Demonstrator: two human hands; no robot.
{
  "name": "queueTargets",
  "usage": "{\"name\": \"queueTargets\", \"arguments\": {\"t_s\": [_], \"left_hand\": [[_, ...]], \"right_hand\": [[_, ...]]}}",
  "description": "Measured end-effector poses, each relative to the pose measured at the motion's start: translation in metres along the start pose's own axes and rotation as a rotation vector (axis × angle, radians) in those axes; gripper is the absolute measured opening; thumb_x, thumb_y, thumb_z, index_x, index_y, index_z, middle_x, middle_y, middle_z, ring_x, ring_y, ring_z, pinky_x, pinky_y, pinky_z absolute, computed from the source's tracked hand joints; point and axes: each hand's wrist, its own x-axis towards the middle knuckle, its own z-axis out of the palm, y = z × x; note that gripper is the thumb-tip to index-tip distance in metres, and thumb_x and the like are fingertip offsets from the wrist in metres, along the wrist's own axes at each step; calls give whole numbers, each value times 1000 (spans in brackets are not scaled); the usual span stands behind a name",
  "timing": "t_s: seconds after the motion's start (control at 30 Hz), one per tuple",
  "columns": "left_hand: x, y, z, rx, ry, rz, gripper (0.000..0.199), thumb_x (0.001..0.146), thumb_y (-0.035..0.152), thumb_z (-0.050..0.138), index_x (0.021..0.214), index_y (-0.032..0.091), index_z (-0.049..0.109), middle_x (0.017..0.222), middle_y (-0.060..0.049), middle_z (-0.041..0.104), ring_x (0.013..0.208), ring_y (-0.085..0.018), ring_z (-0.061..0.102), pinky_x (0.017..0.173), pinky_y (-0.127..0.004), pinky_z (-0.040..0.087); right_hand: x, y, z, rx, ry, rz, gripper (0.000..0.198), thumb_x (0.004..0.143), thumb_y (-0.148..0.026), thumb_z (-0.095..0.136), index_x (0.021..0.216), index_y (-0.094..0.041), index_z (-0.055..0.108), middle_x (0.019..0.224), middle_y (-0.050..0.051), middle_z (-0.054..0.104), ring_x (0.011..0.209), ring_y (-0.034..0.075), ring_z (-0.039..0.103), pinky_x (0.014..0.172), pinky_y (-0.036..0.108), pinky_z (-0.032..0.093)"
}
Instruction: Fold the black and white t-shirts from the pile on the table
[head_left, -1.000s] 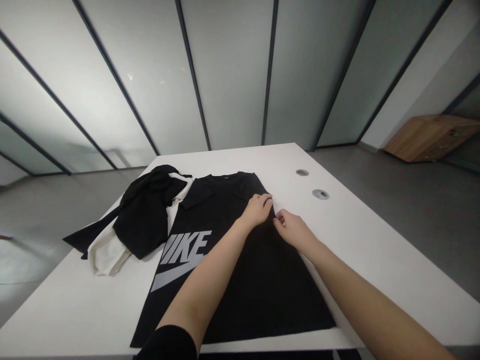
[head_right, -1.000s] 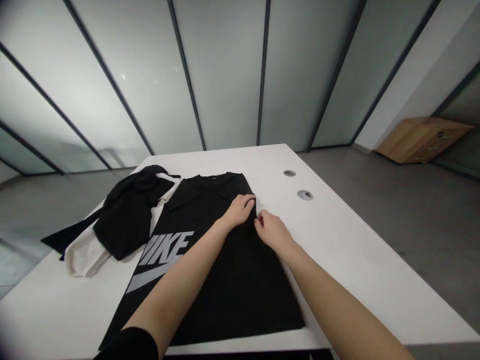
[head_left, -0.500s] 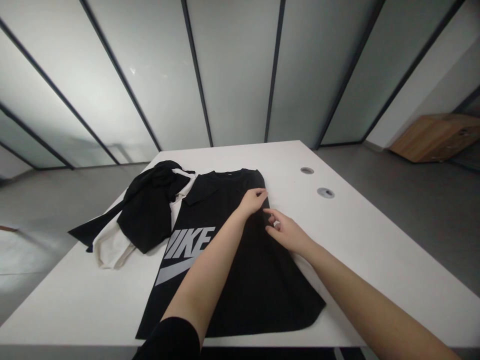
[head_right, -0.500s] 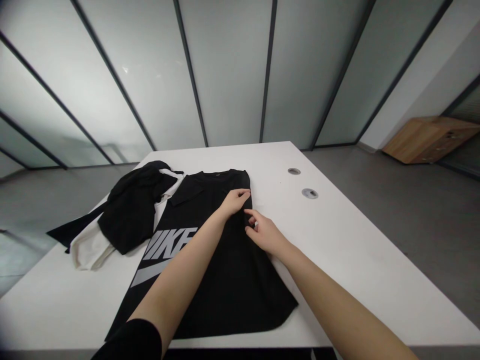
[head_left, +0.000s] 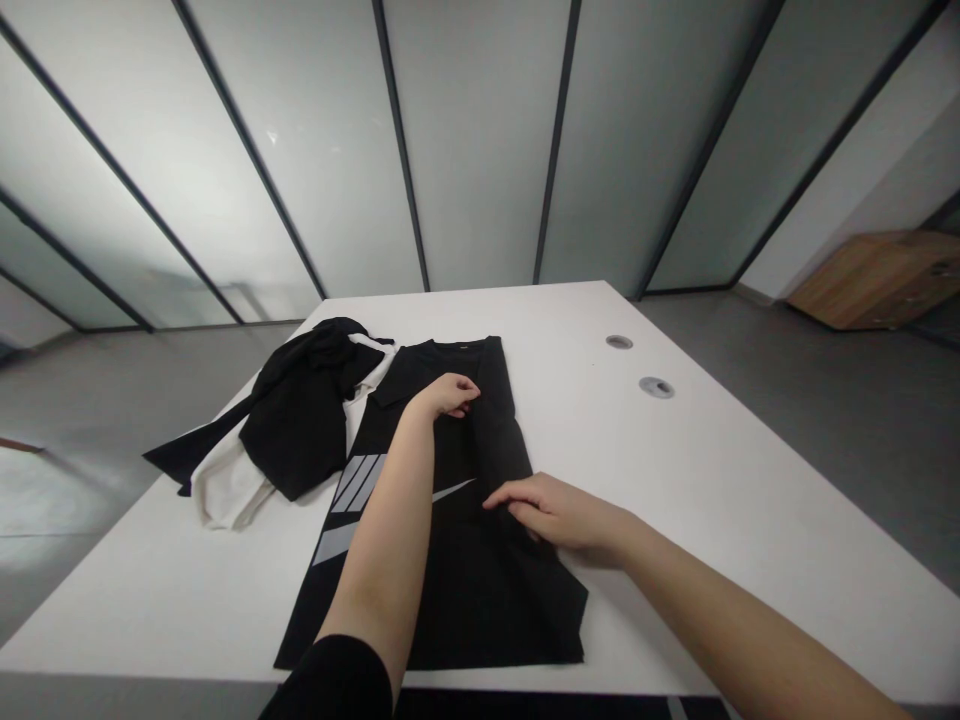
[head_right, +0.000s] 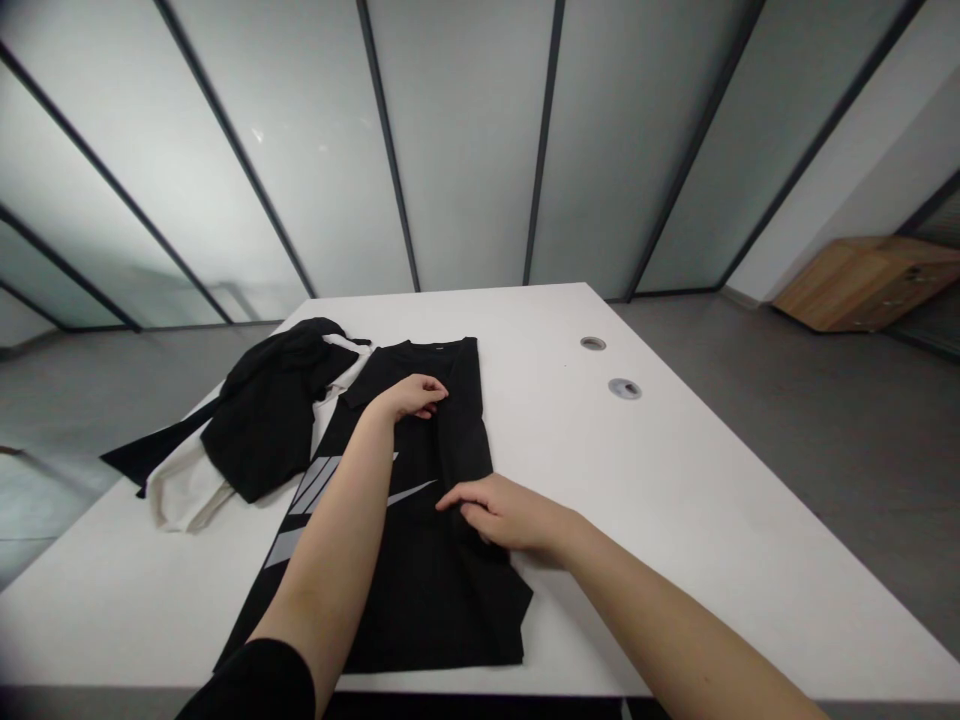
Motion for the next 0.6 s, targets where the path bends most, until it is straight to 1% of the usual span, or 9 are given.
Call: {"name": "queueTargets", "arguments": {"t_s": [0.07, 0.13, 0.17, 0.2, 0.23, 0.3, 0.4, 0.5, 0.6], "left_hand": [[3, -6, 3, -18, 38, -5, 10, 92, 24, 78, 98, 17, 75, 83, -2, 70, 68, -11, 65, 60, -20, 56], [6, -11, 8, -60, 92, 37, 12, 92, 20, 76, 103, 17, 74, 81, -1, 68, 67, -10, 64, 58, -18, 54], [7, -13, 11, -78, 112, 66, 13, 92, 19, 75, 105, 17, 73, 81, 0, 68, 67, -10, 63, 57, -18, 53], [8, -14, 13, -89, 126, 95, 14, 92, 18, 75, 106, 17, 73, 82, -1, 68, 66, -10, 63, 56, -18, 52], [9, -15, 15, -90, 134, 118, 14, 92, 18, 76, 106, 17, 73, 82, -1, 68, 66, -10, 63, 55, -18, 50], [11, -17, 18, -70, 147, 136, 16, 92, 19, 77, 107, 16, 73, 81, -1, 69, 64, -10, 62, 53, -18, 48], [15, -18, 20, -25, 178, 123, 27, 92, 25, 81, 115, 16, 72, 75, 0, 68, 60, -11, 61, 50, -19, 44], [19, -20, 23, 15, 209, 102, 33, 92, 30, 83, 119, 15, 71, 69, 2, 66, 56, -11, 58, 50, -20, 42], [22, -21, 24, 16, 223, 87, 30, 92, 29, 83, 115, 14, 72, 66, 2, 65, 54, -11, 57, 52, -20, 43]], "right_hand": [[2, 1, 1, -17, -63, -35, 50, 96, -9, 47, 136, -21, 75, 101, 5, 77, 73, 16, 69, 75, 30, 55], [5, 3, 3, -107, -76, -125, 58, 89, -1, 48, 135, -22, 76, 110, 6, 77, 89, 18, 72, 87, 32, 56], [6, 3, 4, -175, -77, -167, 60, 86, 1, 49, 133, -23, 78, 114, 6, 76, 98, 19, 72, 93, 33, 54], [6, 4, 5, -246, -82, -194, 61, 85, 1, 51, 132, -25, 79, 116, 6, 75, 103, 20, 71, 96, 33, 53], [7, 4, 7, -310, -92, -206, 59, 84, 1, 54, 130, -27, 80, 116, 6, 74, 104, 20, 70, 95, 33, 53], [8, 3, 11, -415, -125, -217, 52, 84, -2, 62, 123, -29, 83, 111, 4, 71, 96, 20, 68, 86, 32, 52], [9, -1, 18, -494, -138, -293, 37, 84, -7, 70, 111, -27, 86, 100, 3, 67, 90, 20, 63, 80, 31, 49], [12, -5, 25, -487, -117, -406, 27, 82, -8, 73, 101, -23, 85, 98, 4, 65, 92, 20, 60, 83, 32, 49], [14, -8, 31, -451, -121, -496, 21, 82, -10, 76, 96, -22, 84, 98, 4, 65, 92, 21, 59, 88, 34, 48]]}}
